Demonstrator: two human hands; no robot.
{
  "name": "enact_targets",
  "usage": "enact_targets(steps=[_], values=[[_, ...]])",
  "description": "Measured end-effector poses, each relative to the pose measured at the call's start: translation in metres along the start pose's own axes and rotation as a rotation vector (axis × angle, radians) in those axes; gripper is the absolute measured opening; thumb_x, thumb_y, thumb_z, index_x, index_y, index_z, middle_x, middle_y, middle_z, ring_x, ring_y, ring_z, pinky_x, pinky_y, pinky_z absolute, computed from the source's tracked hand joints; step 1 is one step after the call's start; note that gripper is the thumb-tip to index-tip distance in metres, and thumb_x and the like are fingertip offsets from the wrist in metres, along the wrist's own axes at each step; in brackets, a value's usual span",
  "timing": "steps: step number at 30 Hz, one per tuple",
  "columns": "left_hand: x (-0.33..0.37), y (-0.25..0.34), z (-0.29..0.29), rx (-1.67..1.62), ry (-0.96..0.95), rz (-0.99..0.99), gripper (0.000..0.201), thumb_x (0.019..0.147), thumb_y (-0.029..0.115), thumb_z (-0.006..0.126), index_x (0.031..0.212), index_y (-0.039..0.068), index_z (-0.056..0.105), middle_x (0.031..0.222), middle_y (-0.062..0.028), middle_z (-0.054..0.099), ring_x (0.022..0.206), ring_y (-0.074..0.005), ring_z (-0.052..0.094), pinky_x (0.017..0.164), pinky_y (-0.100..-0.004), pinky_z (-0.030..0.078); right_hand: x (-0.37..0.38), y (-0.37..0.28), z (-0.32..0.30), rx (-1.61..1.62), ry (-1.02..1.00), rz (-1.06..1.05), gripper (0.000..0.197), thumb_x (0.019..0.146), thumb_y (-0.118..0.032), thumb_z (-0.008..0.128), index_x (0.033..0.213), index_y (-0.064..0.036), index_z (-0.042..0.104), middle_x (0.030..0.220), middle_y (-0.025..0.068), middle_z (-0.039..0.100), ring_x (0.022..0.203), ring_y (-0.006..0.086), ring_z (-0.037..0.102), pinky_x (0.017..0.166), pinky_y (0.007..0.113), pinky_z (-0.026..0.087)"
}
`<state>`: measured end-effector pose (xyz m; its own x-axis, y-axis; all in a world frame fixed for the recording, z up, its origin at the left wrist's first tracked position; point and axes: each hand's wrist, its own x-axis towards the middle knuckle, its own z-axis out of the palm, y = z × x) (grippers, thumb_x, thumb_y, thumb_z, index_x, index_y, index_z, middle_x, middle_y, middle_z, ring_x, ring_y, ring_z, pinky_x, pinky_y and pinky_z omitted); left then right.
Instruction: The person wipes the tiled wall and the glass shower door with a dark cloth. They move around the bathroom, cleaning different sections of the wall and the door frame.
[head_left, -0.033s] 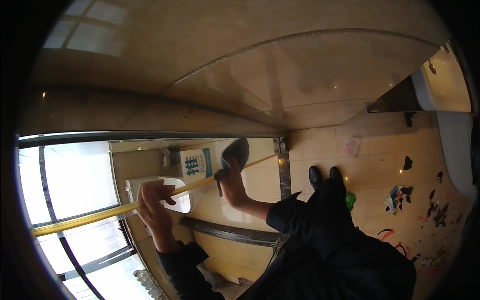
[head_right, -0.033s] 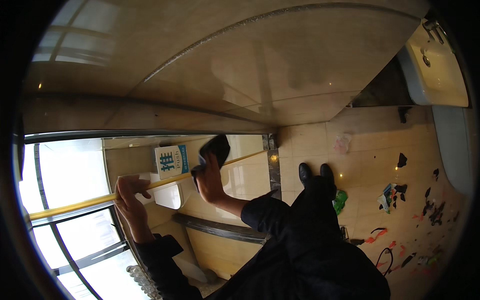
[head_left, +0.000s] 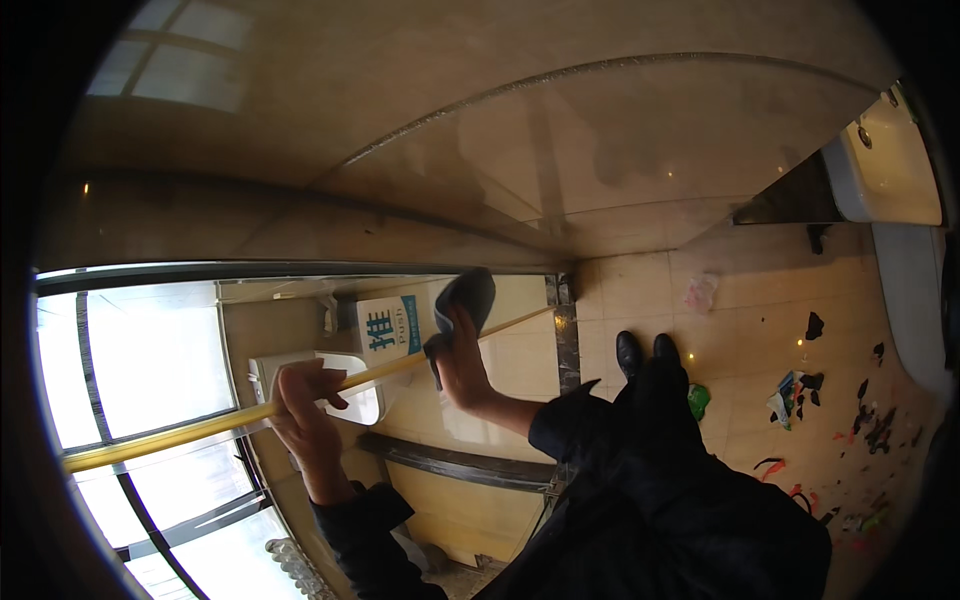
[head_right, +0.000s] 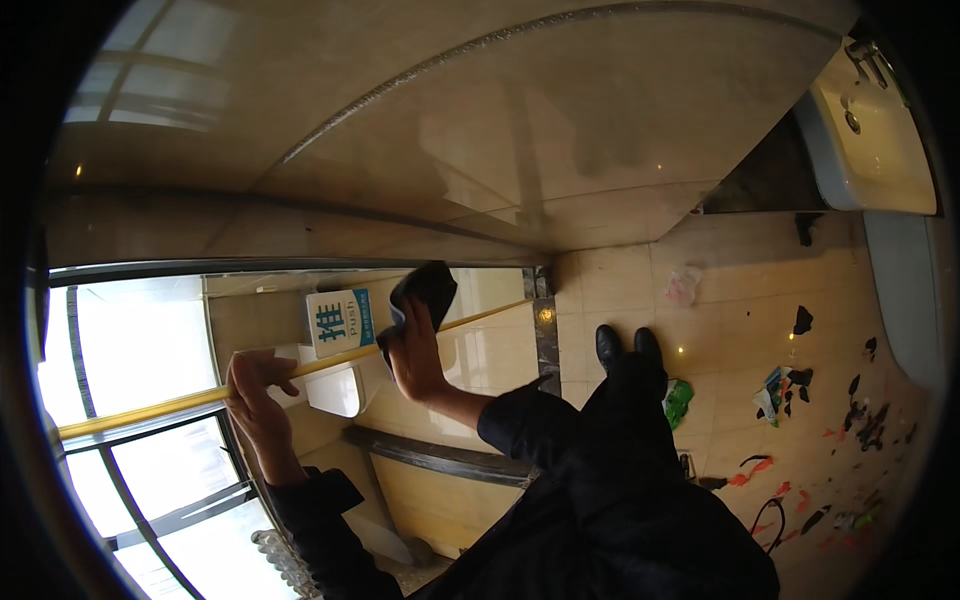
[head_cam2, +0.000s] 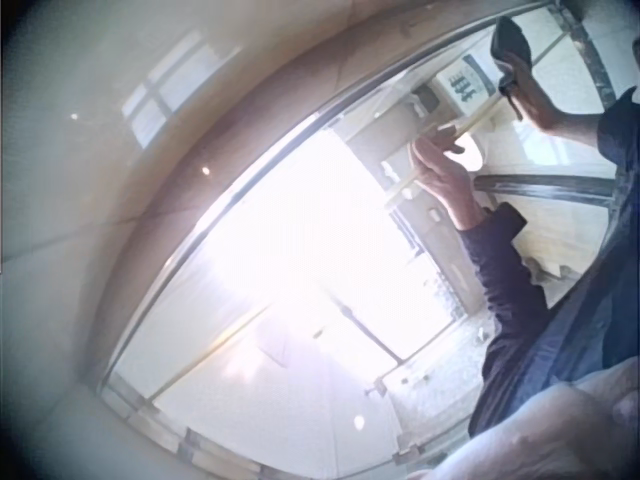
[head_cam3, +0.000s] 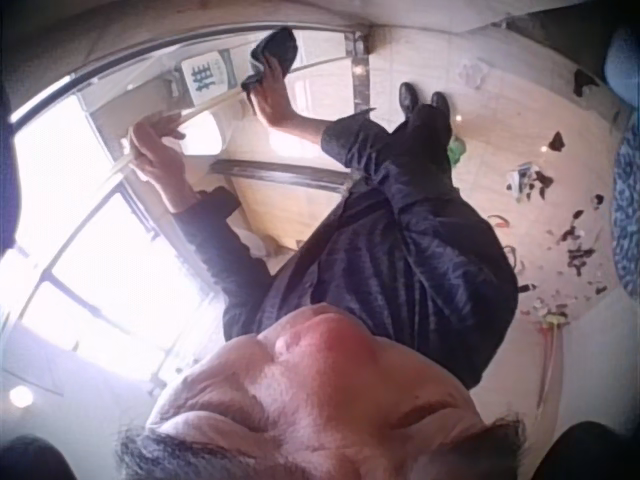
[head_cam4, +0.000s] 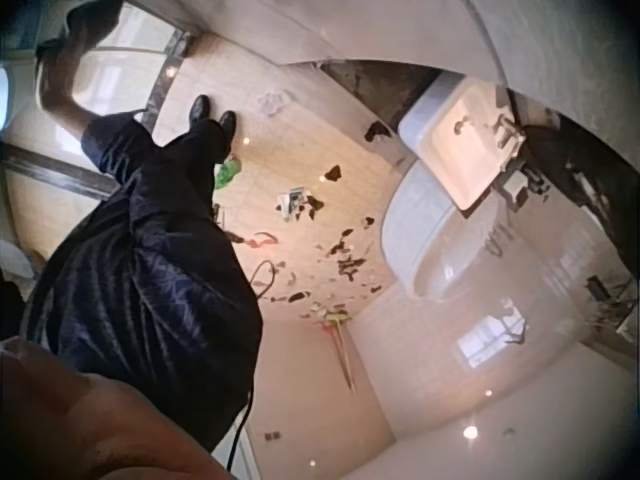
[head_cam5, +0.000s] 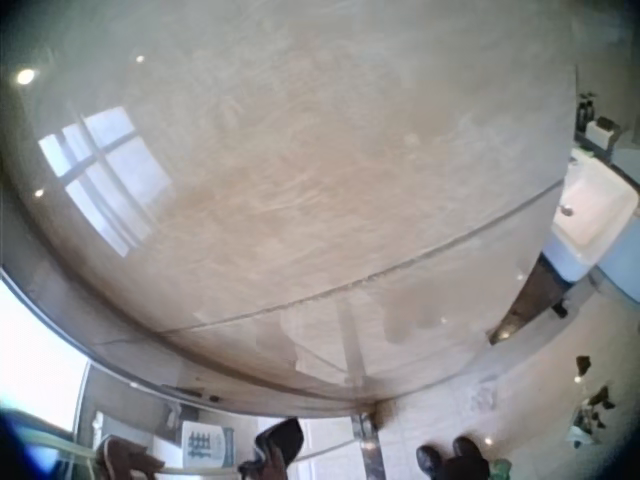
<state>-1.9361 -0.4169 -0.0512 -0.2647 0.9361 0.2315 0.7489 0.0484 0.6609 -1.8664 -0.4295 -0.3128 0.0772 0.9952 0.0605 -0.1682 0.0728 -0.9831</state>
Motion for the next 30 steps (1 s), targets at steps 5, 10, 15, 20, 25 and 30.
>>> enact_targets(steps=[5, 10, 15, 20, 25, 30], values=[[0.005, 0.001, 0.003, 0.044, -0.001, 0.057, 0.060, 0.114, 0.045, 0.032, 0.098, -0.003, 0.065, 0.078, -0.0146, 0.075, 0.054, -0.0187, 0.066, 0.050, -0.0286, 0.052, 0.033, 0.104, -0.005, -0.275, 0.019, 0.158, 0.053, 0.103, -0.029, 0.046, 0.138, 0.0104, 0.049, 0.150, 0.0375, 0.040, 0.142, 0.0544, 0.035, 0.120, 0.056, 0.031], [-0.001, -0.007, 0.002, 0.069, 0.045, 0.026, 0.064, 0.114, 0.051, 0.034, 0.098, -0.002, 0.066, 0.076, -0.0136, 0.075, 0.052, -0.0175, 0.065, 0.050, -0.0284, 0.053, -0.015, 0.092, 0.011, -0.158, -0.012, 0.312, 0.059, 0.105, -0.031, 0.047, 0.142, 0.0156, 0.043, 0.150, 0.0403, 0.039, 0.143, 0.0566, 0.033, 0.123, 0.056, 0.027], [0.000, 0.000, 0.010, -0.045, 0.032, 0.007, 0.055, 0.115, 0.047, 0.038, 0.097, 0.003, 0.065, 0.074, -0.0100, 0.074, 0.055, -0.0136, 0.064, 0.050, -0.0275, 0.051, -0.024, 0.009, 0.009, 0.004, -0.010, 0.120, 0.065, 0.106, -0.029, 0.048, 0.153, 0.0137, 0.031, 0.159, 0.0388, 0.029, 0.150, 0.0529, 0.029, 0.127, 0.051, 0.024], [0.003, -0.008, 0.010, -0.092, 0.015, 0.017, 0.054, 0.115, 0.046, 0.039, 0.095, 0.002, 0.064, 0.073, -0.0103, 0.073, 0.053, -0.0127, 0.062, 0.048, -0.0270, 0.050, -0.006, -0.013, -0.011, 0.069, -0.128, 0.174, 0.064, 0.106, -0.028, 0.049, 0.154, 0.0110, 0.034, 0.159, 0.0368, 0.031, 0.150, 0.0514, 0.029, 0.126, 0.050, 0.026], [-0.001, -0.011, 0.005, -0.077, 0.027, 0.018, 0.056, 0.115, 0.045, 0.038, 0.095, 0.000, 0.063, 0.073, -0.0113, 0.072, 0.051, -0.0130, 0.060, 0.049, -0.0260, 0.048, -0.005, -0.019, -0.004, 0.083, -0.093, 0.123, 0.064, 0.105, -0.027, 0.050, 0.153, 0.0124, 0.034, 0.158, 0.0389, 0.031, 0.150, 0.0532, 0.029, 0.126, 0.051, 0.026], [0.004, -0.008, 0.003, 0.018, -0.008, 0.107, 0.056, 0.115, 0.043, 0.034, 0.093, 0.000, 0.061, 0.073, -0.0123, 0.072, 0.050, -0.0148, 0.060, 0.050, -0.0257, 0.049, 0.012, 0.045, 0.021, -0.186, -0.001, 0.145, 0.065, 0.104, -0.028, 0.047, 0.151, 0.0159, 0.034, 0.157, 0.0423, 0.029, 0.148, 0.0561, 0.029, 0.125, 0.053, 0.026]])
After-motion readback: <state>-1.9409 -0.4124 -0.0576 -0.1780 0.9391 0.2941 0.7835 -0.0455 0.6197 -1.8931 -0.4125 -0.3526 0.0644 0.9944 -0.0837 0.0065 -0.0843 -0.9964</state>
